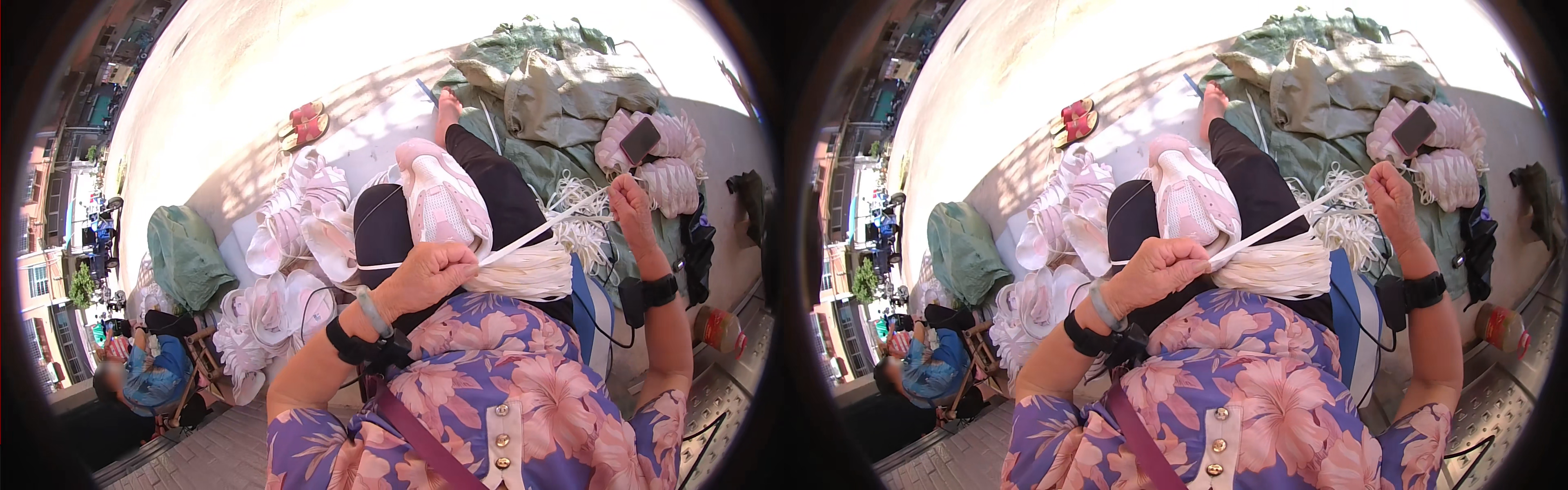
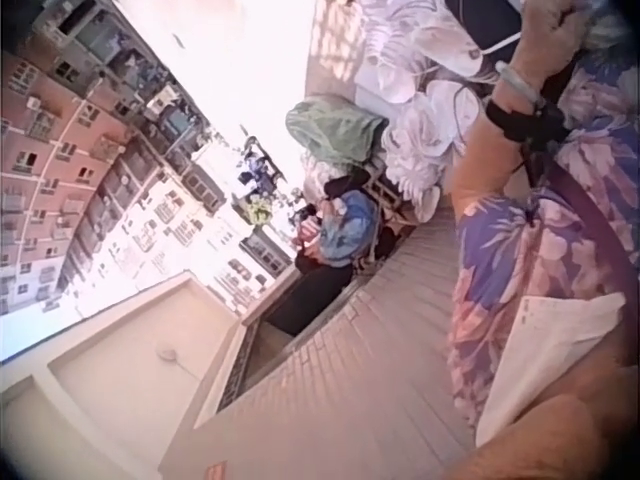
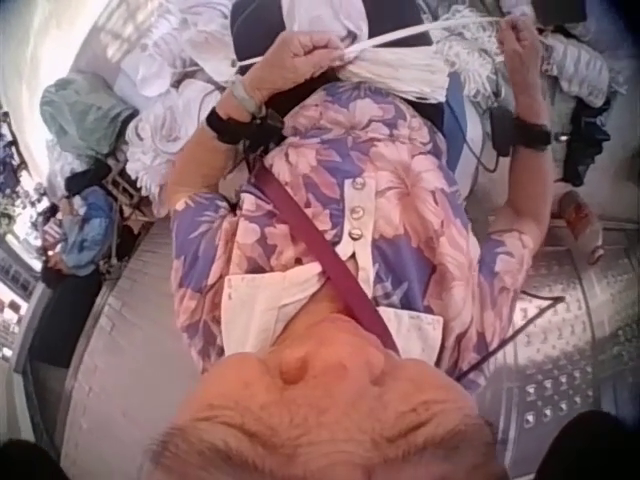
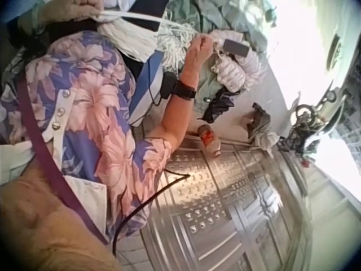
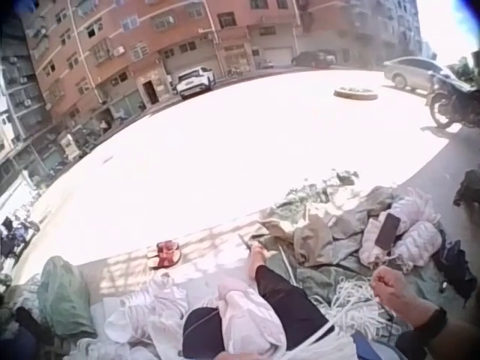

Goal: Lacing a new pair of pink and white athletic shoes.

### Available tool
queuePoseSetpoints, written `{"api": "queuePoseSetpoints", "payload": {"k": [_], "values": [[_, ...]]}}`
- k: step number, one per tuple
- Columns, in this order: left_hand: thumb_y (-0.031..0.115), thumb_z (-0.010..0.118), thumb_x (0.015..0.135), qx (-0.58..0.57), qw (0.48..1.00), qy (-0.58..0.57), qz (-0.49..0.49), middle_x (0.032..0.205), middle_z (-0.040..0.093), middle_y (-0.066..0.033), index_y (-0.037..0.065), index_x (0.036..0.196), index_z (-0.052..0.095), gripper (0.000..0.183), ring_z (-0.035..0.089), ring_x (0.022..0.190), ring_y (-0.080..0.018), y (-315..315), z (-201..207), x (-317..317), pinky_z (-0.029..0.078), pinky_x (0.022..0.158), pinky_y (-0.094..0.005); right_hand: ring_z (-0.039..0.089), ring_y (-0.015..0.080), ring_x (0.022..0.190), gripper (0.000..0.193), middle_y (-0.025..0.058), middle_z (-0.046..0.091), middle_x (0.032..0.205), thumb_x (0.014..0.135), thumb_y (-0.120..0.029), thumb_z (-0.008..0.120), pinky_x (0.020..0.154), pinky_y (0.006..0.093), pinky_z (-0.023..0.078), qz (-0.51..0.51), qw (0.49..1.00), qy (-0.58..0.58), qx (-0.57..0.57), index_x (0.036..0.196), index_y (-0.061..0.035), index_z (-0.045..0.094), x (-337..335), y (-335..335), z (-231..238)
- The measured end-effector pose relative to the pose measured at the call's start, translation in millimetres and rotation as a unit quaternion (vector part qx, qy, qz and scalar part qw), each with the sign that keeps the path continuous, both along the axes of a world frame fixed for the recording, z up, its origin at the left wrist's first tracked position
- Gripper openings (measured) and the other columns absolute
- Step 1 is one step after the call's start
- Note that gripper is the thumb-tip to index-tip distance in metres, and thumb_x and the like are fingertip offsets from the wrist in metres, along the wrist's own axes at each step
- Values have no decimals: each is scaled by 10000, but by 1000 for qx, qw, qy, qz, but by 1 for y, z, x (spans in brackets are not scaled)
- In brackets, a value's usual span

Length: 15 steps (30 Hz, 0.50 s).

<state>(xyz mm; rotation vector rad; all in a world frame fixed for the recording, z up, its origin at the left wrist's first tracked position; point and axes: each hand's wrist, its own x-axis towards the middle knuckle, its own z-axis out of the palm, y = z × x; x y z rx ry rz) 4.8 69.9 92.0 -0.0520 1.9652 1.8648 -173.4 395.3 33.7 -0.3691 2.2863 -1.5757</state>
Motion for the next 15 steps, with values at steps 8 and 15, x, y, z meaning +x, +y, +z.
{"api": "queuePoseSetpoints", "payload": {"k": [8, 15], "values": [[88, 584, 846, -162, 968, 150, 121, 682, 618, -94, -5, 877, 611, 101, 576, 581, -107, -18, -36, 11, 447, 550, -245, 545, 293, 954, 340, 133, 581, 1000, 745, -42, 623, 843, 353, 429, 193, 952, 216, 98, 1075, -20, 542, 15, -104, 4], [86, 579, 830, -243, 920, 263, 158, 642, 586, -126, 12, 847, 606, 81, 594, 559, -251, -8, -37, -13, 458, 518, -287, 608, 303, 711, 166, 132, 610, 764, 797, -99, 616, 624, 339, 479, 393, 908, 144, -16, 942, -20, 604, 51, -176, 16]]}}
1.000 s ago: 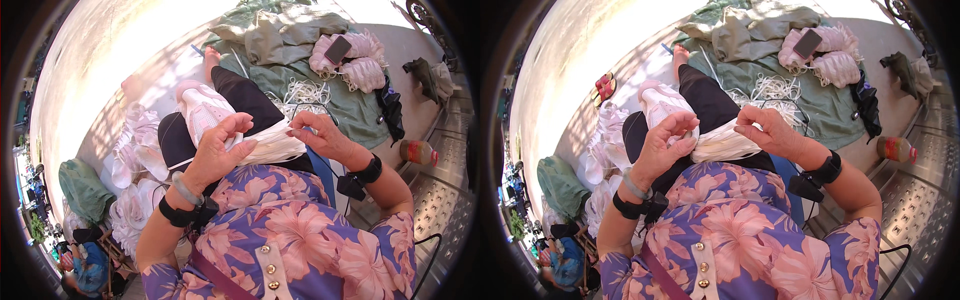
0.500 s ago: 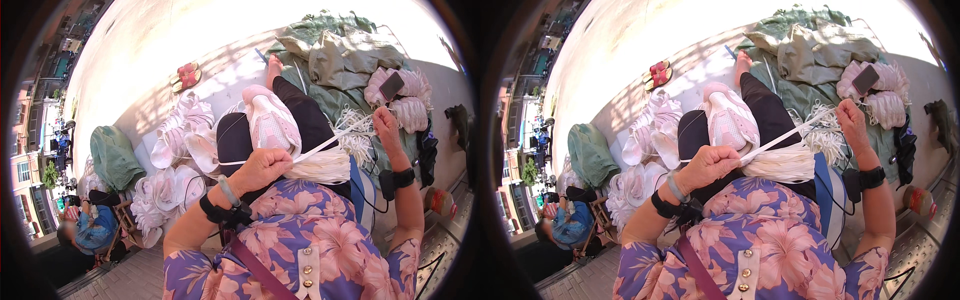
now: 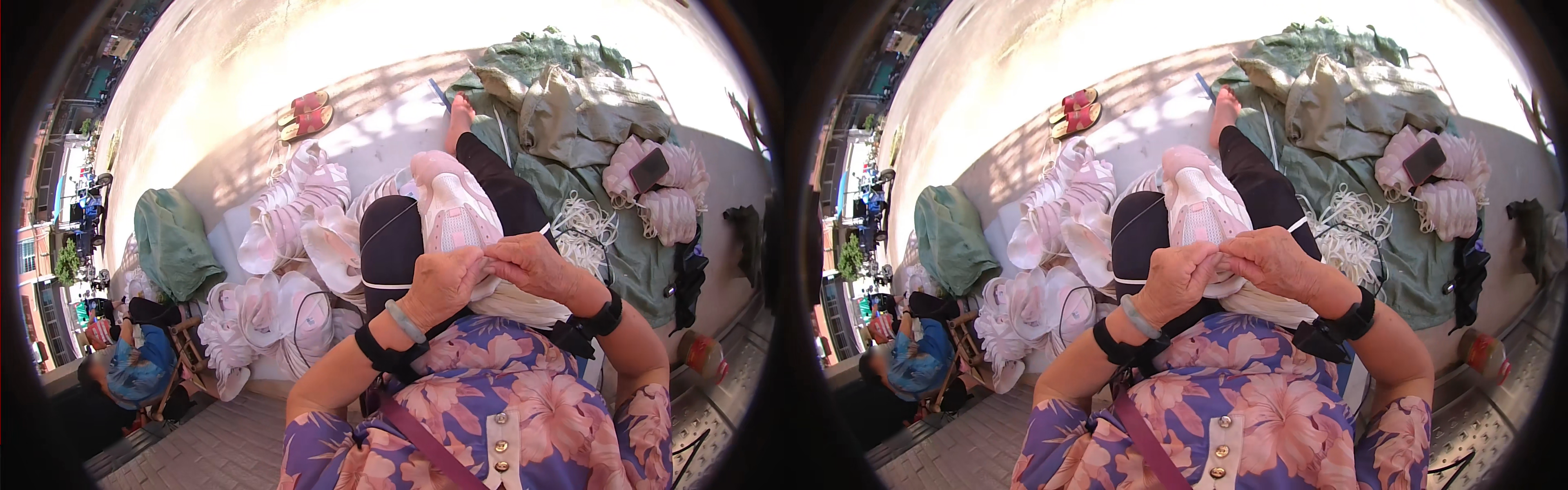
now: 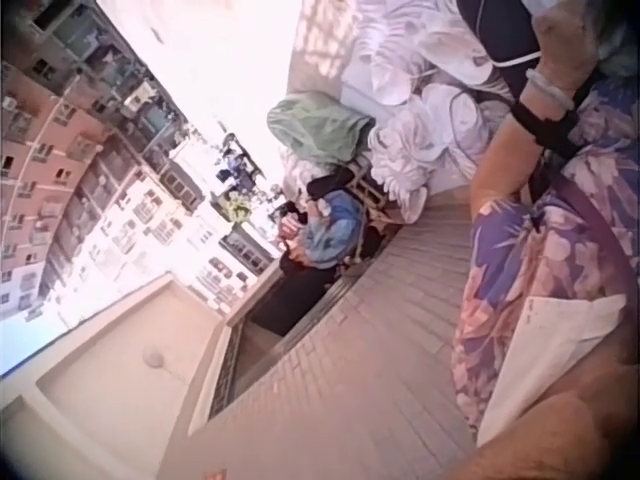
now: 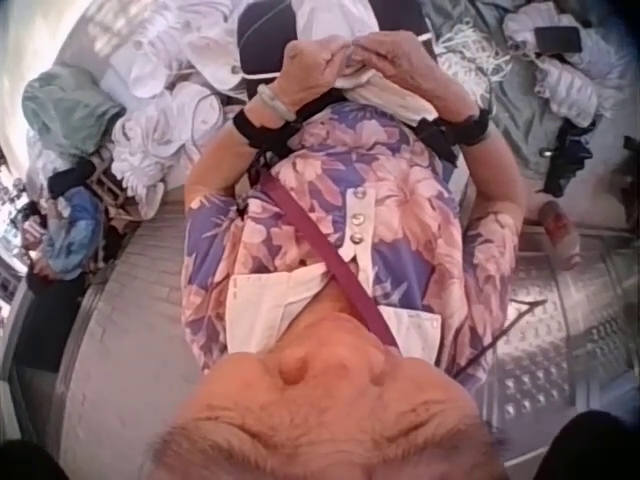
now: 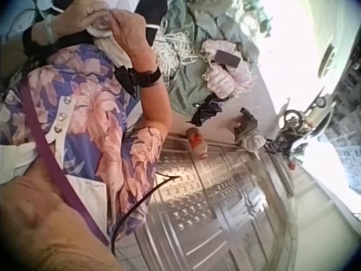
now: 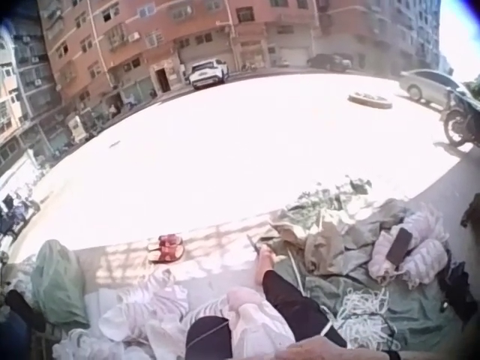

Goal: Lacing a new pair of pink and white athletic shoes.

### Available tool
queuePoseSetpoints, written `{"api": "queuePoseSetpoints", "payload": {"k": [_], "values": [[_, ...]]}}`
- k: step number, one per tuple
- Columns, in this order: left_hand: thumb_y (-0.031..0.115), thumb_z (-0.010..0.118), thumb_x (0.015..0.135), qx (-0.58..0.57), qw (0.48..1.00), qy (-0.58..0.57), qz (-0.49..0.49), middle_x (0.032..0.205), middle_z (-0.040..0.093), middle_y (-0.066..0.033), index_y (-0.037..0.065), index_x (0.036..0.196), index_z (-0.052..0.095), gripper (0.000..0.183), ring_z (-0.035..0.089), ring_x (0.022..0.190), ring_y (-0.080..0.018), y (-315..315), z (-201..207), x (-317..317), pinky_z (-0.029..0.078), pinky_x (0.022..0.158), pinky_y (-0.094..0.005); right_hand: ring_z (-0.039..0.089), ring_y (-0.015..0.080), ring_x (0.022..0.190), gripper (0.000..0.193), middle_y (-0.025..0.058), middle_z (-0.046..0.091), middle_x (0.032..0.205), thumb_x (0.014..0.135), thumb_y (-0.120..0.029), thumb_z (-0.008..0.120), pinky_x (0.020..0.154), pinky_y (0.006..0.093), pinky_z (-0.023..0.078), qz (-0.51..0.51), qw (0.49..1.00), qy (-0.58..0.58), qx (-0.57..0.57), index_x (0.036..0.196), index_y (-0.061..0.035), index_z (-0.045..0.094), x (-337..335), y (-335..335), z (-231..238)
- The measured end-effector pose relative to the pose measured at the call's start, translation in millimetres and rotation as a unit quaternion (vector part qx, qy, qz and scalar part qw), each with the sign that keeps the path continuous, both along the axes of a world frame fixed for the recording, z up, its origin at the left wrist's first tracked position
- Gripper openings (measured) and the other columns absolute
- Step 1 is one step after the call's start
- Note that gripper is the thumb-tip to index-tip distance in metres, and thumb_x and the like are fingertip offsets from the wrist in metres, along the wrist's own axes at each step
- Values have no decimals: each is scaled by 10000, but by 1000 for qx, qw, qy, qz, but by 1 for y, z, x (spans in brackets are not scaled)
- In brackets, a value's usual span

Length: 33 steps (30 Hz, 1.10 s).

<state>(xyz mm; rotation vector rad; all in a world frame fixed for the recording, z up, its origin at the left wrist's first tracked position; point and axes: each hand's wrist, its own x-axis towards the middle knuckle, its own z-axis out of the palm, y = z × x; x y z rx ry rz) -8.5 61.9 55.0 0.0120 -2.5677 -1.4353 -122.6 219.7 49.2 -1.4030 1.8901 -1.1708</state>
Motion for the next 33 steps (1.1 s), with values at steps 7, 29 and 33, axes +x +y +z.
{"api": "queuePoseSetpoints", "payload": {"k": [7, 29, 33], "values": [[247, 707, 670, -222, 973, 32, -57, 1028, 563, -114, 44, 997, 563, 411, 508, 1052, -312, 9, -11, -18, 345, 908, -478, 528, 173, 491, 65, 74, 513, 554, 855, -87, 559, 486, 275, 418, -209, 968, -101, 90, 875, -27, 568, -18, 15, -7], [349, 614, 744, -448, 868, -14, -214, 953, 525, -89, 100, 940, 591, 318, 426, 1109, -336, 11, -53, -34, 226, 981, -579, 443, 28, 598, 67, -32, 496, 645, 880, -57, 516, 544, 172, 360, -298, 918, -261, 31, 882, -19, 572, -15, 50, -17], [343, 630, 725, -454, 864, 14, -220, 951, 532, -95, 73, 980, 573, 376, 441, 1096, -329, 19, -55, -37, 236, 984, -562, 434, 20, 602, 69, -34, 484, 647, 888, -70, 519, 547, 163, 344, -310, 913, -261, 53, 868, -26, 568, -13, 60, -23]]}}
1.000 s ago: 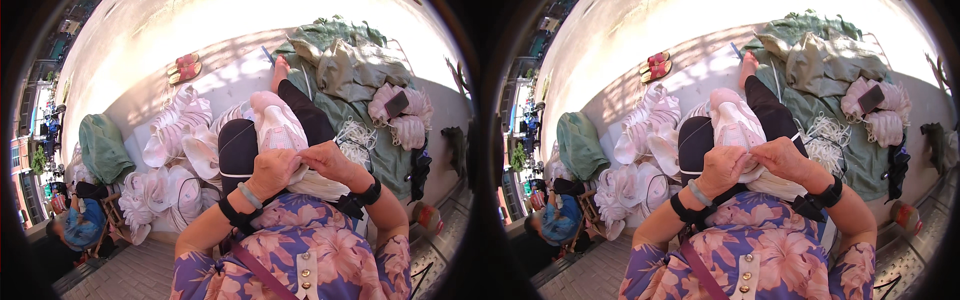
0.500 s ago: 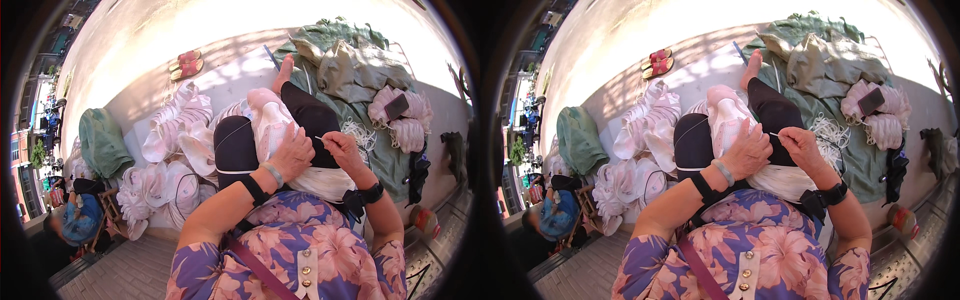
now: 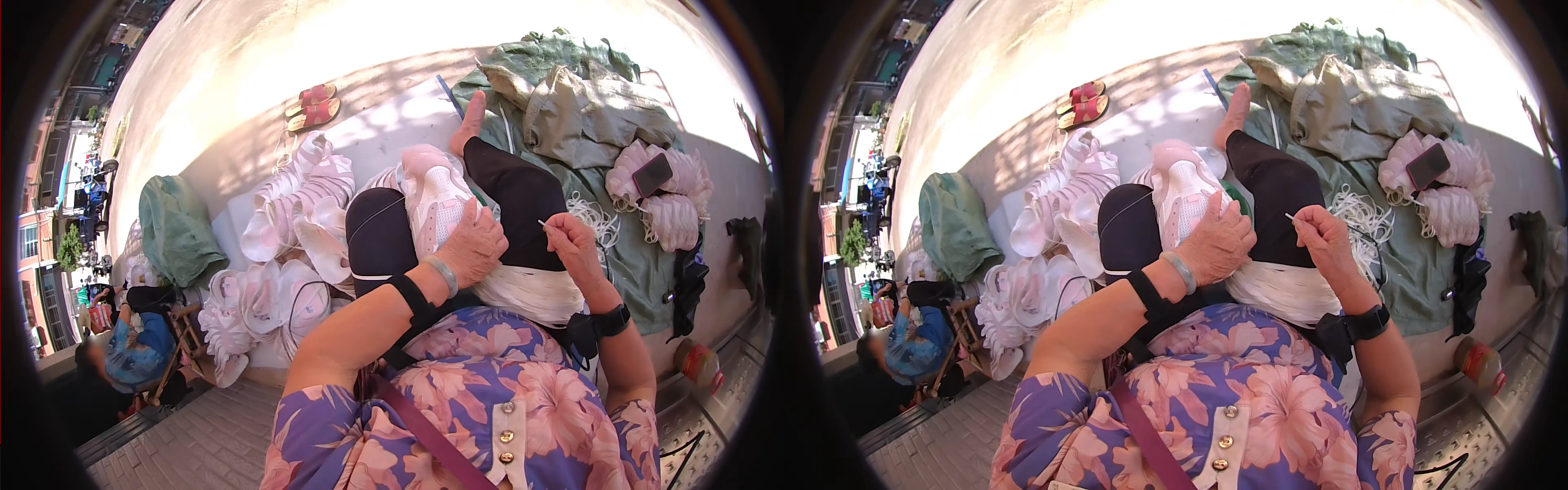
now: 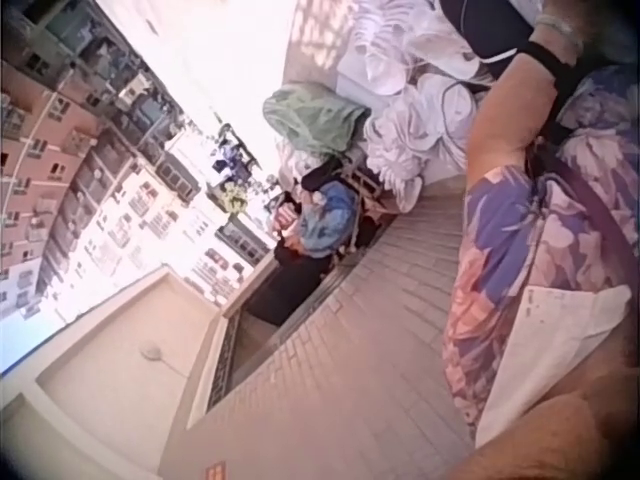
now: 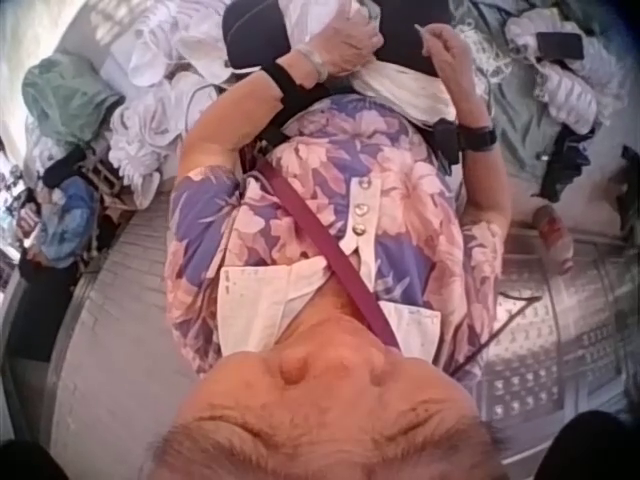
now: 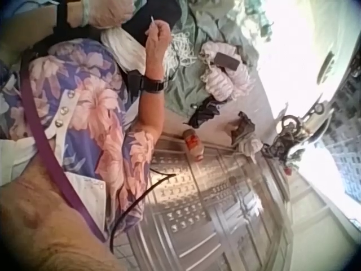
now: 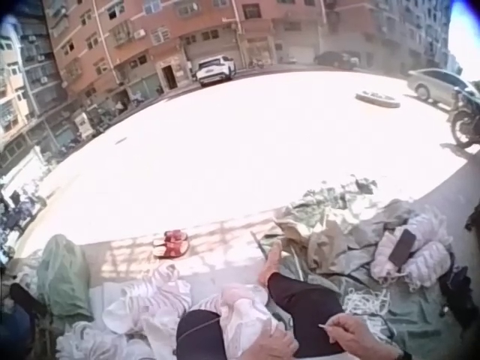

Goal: Lacing a new pair of pink and white athletic shoes.

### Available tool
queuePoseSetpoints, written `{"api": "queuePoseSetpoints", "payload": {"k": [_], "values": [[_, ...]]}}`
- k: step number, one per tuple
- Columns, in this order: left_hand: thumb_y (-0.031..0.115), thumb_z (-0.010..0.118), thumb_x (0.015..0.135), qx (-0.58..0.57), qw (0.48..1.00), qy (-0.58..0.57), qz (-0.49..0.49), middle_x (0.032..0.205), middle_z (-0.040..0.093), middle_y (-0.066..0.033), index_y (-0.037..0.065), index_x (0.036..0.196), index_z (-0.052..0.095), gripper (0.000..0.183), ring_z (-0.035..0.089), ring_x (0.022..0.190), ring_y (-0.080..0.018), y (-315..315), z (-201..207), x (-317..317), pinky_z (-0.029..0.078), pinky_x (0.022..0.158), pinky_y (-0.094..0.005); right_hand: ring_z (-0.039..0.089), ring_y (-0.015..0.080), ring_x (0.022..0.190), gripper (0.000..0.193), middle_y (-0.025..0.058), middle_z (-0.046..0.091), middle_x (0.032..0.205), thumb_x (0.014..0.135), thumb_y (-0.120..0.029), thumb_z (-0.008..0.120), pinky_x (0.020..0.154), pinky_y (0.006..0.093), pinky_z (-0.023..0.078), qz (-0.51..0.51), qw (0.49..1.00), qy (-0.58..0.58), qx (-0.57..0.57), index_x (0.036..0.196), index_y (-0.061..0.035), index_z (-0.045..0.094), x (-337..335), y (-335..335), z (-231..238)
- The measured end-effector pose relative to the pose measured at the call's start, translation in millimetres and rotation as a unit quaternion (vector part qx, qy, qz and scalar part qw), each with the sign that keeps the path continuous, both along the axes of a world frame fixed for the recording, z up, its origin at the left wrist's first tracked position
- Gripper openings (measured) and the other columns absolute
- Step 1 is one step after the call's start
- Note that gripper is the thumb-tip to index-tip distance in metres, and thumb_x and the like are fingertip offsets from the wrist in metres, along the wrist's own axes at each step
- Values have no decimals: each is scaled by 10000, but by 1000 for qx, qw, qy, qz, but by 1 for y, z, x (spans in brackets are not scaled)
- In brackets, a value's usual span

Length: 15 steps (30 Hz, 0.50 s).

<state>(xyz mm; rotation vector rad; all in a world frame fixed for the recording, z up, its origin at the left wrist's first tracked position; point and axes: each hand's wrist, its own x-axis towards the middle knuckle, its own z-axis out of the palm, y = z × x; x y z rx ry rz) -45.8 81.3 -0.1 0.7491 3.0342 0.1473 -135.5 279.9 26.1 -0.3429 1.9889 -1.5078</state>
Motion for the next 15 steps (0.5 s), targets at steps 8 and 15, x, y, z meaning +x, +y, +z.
{"api": "queuePoseSetpoints", "payload": {"k": [8, 15], "values": [[259, 602, 733, 18, 1000, 15, 4, 978, 541, -115, 54, 1002, 550, 342, 474, 1063, -331, 9, 3, -1, 264, 986, -521, 420, 20, 568, 67, -39, 475, 637, 889, -97, 542, 499, 170, 333, -16, 997, -76, -12, 862, -44, 574, 7, -9, -4], [98, 602, 708, 286, 941, 124, 131, 872, 549, -98, 54, 840, 550, 148, 533, 826, -288, -25, 42, 5, 401, 775, -400, 509, 126, 602, 38, 21, 539, 668, 795, -19, 598, 559, 248, 416, 75, 979, 186, -41, 829, -15, 616, -3, -53, -14]]}}
